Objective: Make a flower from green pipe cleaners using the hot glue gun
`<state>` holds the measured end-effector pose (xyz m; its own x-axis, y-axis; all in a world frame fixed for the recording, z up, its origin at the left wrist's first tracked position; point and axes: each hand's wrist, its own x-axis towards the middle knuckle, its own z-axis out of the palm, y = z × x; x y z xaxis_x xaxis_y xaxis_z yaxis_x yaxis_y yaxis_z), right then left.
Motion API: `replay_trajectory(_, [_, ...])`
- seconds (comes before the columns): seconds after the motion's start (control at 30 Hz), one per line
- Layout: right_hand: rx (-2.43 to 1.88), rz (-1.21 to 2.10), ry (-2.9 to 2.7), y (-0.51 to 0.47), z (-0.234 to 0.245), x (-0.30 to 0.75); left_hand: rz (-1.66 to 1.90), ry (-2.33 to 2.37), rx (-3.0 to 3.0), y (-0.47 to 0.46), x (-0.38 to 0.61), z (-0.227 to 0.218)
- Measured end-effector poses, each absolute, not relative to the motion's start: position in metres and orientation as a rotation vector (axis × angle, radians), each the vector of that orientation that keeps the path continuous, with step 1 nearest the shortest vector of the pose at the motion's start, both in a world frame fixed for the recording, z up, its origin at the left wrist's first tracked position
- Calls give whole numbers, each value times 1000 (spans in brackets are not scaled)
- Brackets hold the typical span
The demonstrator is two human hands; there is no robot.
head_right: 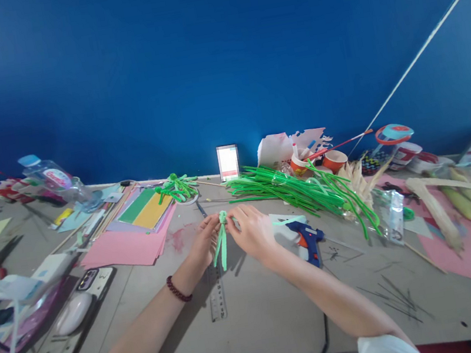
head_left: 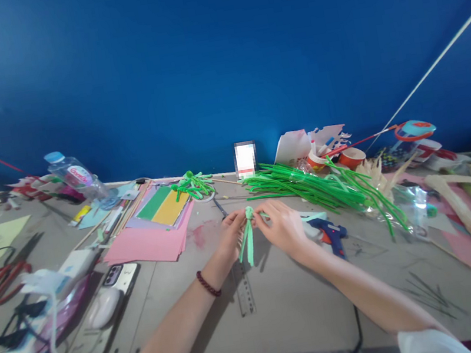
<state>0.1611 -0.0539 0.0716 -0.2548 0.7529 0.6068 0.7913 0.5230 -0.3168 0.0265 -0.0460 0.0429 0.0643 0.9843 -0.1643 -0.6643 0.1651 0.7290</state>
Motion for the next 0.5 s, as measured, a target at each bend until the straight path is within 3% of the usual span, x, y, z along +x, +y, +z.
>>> replay_trajectory(0.5, [-1270,-55,-1977,-51,88,173,1245,679,501,-31,35,57])
